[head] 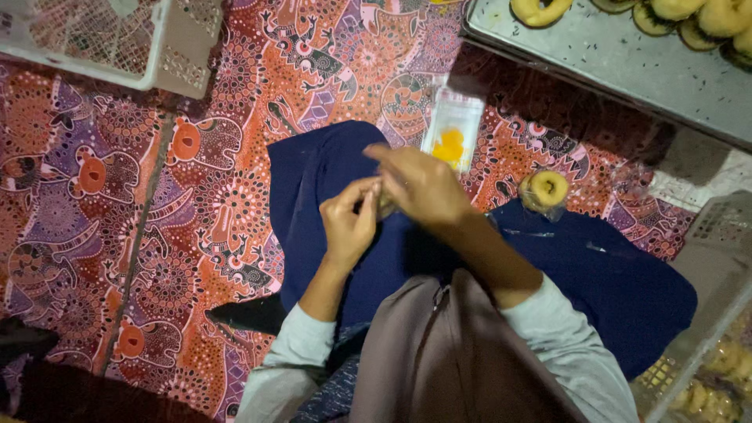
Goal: The person sits on a patterned mat and repeatedly picks up donuts from a metal tray. They place each donut into a small clear plastic bag, seal it, and then place the packaged donut into a white plastic basket. The process is repeated for multiple donuts.
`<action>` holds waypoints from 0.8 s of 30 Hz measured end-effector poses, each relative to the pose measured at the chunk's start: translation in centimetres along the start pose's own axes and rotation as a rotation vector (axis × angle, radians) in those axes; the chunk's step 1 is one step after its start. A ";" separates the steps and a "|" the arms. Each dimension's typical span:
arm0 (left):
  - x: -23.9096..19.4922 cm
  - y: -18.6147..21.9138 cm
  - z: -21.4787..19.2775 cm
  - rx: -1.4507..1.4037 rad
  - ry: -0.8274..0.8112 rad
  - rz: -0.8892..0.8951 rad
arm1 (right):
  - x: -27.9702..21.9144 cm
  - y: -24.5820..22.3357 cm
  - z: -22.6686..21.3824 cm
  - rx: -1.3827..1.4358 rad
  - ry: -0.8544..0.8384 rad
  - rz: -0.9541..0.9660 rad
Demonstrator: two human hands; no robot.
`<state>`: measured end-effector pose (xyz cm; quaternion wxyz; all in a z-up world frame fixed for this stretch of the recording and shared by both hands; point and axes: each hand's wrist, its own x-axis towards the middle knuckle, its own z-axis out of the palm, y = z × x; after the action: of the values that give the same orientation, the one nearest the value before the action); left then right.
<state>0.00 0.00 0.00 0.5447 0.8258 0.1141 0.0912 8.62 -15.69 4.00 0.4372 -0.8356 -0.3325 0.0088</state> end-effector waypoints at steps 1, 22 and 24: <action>-0.3 0.7 0.4 -0.141 0.081 -0.035 | -0.4 1.3 0.1 -0.013 0.073 0.270; -0.3 -1.0 -0.5 -0.374 0.079 -0.068 | -5.3 1.9 4.1 0.407 0.400 0.246; -1.8 -0.3 -0.8 -0.363 0.169 0.038 | -5.6 0.7 4.1 0.374 0.571 0.172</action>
<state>-1.96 0.28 -0.06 0.6712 0.7056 0.1254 0.1895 3.41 -16.15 -0.54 0.6557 -0.7348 -0.1179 -0.1276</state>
